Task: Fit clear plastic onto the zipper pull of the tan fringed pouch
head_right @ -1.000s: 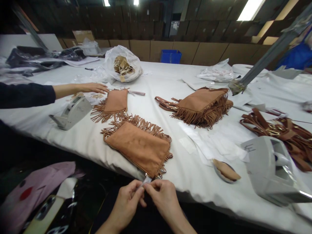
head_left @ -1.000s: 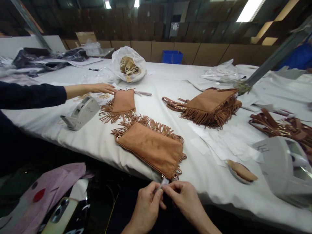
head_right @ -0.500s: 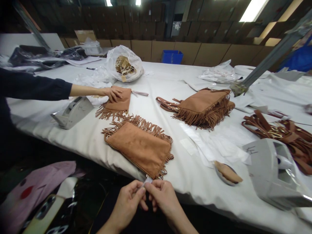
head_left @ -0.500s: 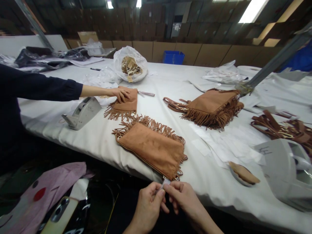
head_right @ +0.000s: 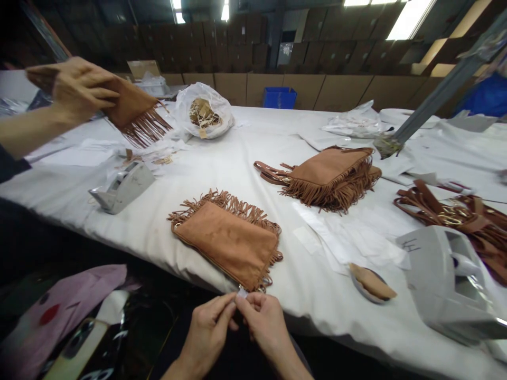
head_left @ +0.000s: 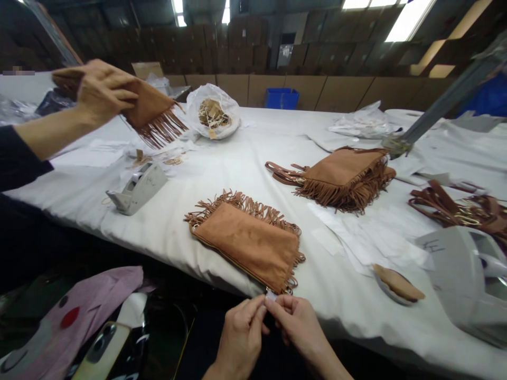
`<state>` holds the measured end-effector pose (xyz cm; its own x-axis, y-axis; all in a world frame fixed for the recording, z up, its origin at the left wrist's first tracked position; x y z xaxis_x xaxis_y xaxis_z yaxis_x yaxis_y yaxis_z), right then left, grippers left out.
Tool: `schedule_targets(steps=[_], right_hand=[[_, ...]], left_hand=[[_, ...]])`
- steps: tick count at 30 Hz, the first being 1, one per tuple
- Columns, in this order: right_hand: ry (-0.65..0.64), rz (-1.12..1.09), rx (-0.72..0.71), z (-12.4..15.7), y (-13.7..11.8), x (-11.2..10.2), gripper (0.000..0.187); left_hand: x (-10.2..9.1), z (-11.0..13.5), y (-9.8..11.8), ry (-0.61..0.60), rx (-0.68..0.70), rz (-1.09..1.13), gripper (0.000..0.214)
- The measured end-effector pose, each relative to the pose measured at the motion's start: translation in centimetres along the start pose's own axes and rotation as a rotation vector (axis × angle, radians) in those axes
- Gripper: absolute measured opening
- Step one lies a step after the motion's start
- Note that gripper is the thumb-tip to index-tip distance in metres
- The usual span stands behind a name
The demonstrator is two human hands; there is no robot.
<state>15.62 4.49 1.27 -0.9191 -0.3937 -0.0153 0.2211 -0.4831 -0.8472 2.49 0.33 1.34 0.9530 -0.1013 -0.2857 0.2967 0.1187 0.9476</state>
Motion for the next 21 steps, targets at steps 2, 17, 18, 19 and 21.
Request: schedule_targets(steps=[2,17,18,19,21], right_hand=[[-0.020,0.029,-0.033,0.1,0.0,-0.3,0.047],[0.130,0.101,-0.128,1.2,0.2,-2.8,0.038],[0.188,0.072,-0.140,1.5,0.2,-3.2,0.038],[0.228,0.040,-0.143,1.9,0.3,-3.4,0.039],[0.238,-0.023,-0.111,2.5,0.4,-3.3,0.043]], left_hand=[[0.1,-0.4,0.1,-0.009,-0.105,0.198,0.031],[0.3,-0.6,-0.8,0.063,-0.217,0.371,0.040],[0.3,-0.5,-0.7,0.065,-0.207,0.318,0.039],[0.4,-0.4,-0.7,0.065,-0.194,0.262,0.038],[0.5,-0.2,-0.5,0.063,-0.156,0.139,0.036]])
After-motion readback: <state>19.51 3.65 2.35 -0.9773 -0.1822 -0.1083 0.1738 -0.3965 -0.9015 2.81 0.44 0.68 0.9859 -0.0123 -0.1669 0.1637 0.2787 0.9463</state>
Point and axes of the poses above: each hand's wrist, its own z-axis away from the middle knuckle, its own x-axis out of the palm, y = z × x, the point moved 1 cm from there along -z, towards the middle knuckle, and after that the axes turned 7 degrees about -y, right-handed, at the moved point
